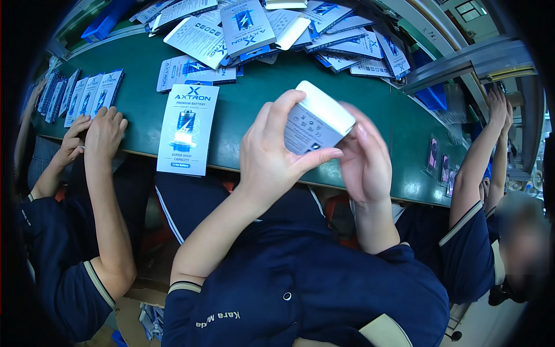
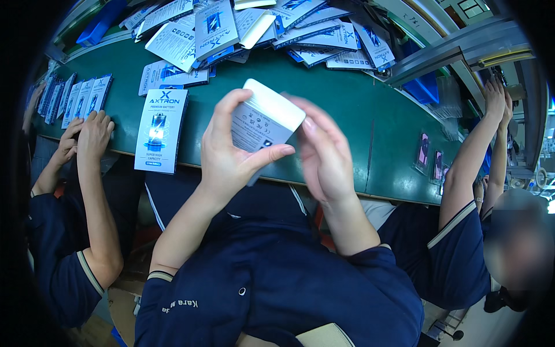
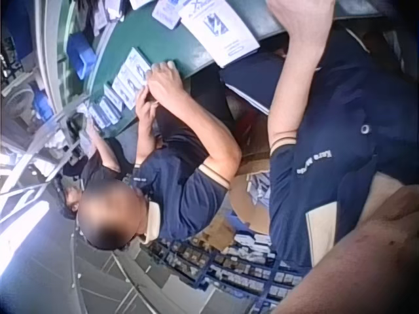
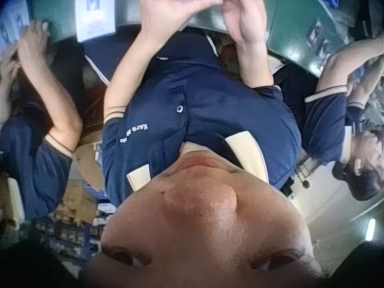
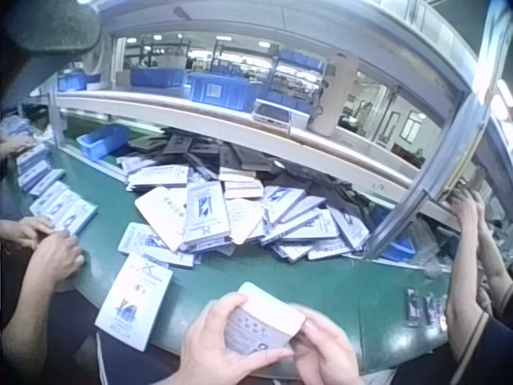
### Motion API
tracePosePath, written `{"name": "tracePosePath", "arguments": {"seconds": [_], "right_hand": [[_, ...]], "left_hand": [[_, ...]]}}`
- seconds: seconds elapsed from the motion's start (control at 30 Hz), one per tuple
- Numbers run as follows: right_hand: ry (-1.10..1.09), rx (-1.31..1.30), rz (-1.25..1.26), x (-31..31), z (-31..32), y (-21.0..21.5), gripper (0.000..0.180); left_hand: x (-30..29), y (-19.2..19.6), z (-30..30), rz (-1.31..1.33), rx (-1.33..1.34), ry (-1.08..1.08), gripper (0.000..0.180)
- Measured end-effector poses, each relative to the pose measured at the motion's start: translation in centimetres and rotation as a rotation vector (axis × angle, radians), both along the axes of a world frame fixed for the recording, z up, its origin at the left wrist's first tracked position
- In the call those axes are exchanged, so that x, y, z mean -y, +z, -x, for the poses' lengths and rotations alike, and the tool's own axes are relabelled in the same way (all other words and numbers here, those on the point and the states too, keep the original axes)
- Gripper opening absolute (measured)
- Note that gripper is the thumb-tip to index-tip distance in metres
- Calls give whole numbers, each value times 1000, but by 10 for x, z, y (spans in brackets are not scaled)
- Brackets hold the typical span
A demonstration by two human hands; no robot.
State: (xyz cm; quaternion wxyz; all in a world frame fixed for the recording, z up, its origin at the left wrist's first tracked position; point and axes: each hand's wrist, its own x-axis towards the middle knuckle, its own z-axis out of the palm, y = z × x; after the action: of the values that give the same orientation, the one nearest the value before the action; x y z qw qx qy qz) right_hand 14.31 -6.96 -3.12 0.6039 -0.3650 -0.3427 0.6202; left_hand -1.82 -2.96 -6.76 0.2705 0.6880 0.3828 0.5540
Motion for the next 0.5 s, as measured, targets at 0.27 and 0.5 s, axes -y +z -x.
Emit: {"name": "tracePosePath", "arguments": {"seconds": [0.27,0.5], "right_hand": [[-287,361,-389,-5,52,-15,23],[-154,160,-400,-8,42,-20,15]], "left_hand": [[10,6,-4,404,866,-200,31],[20,30,9,343,805,-330,28]]}}
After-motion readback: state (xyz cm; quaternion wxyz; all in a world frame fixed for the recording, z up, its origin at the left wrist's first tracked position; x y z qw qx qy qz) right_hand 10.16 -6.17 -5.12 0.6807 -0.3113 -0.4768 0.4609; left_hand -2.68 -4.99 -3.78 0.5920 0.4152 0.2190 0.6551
